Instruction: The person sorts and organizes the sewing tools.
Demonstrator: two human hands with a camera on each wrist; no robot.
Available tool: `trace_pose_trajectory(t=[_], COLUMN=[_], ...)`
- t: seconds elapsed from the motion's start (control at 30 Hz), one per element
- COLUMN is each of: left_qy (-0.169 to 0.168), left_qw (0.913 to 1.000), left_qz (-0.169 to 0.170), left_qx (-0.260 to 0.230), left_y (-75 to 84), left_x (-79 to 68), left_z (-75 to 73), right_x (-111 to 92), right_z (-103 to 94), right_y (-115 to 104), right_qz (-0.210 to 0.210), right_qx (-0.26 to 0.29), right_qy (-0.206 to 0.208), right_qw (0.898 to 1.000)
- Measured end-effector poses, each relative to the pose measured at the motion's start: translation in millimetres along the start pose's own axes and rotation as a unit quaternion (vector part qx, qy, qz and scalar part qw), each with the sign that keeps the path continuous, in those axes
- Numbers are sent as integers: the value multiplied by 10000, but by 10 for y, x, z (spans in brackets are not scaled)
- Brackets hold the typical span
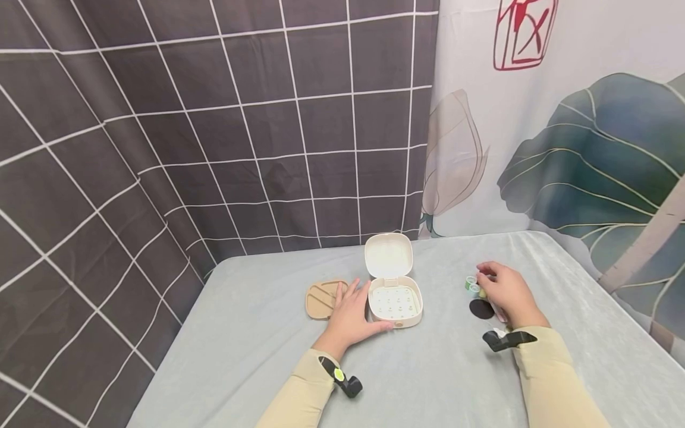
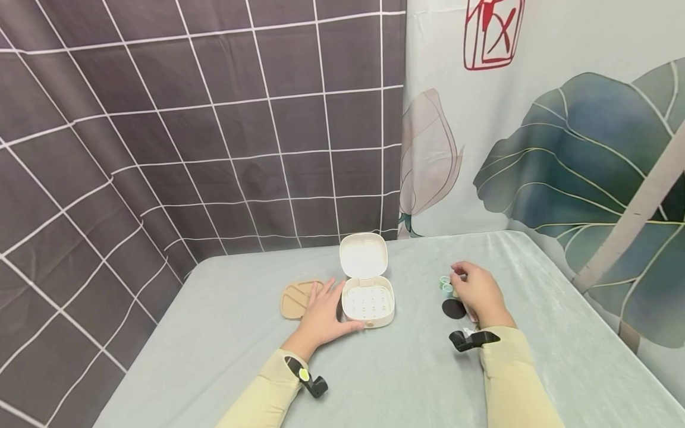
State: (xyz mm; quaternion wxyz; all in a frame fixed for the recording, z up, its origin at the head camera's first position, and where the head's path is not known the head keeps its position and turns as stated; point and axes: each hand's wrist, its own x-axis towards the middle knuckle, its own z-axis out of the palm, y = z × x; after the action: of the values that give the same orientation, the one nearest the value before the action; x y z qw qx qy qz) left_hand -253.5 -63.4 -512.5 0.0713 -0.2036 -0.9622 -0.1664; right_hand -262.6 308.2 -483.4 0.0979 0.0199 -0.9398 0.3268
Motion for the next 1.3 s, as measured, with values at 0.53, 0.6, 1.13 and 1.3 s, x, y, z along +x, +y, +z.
trace_pose_trajectory(t=[0.53, 0.6, 1.13, 1.3], left_qy=[59, 65, 23, 37], left_qw=[10000, 10000, 10000, 10000], left_qz=[44, 59, 36, 56], left_qx=[-25, -32, 20, 28], left_y=[-4, -6, -4, -5], left_x=[5, 3, 1, 0], left_z=[8, 11, -6, -6], right_x=[10, 9, 20, 10], right_z=[37, 43, 43, 75], right_y=[58, 57, 20, -11], right_qz=[204, 243, 409, 520], right_qx=[0, -8, -265, -254], right_qy=[-88, -132, -231, -65], right_qw=[9998, 9996, 9985, 9983])
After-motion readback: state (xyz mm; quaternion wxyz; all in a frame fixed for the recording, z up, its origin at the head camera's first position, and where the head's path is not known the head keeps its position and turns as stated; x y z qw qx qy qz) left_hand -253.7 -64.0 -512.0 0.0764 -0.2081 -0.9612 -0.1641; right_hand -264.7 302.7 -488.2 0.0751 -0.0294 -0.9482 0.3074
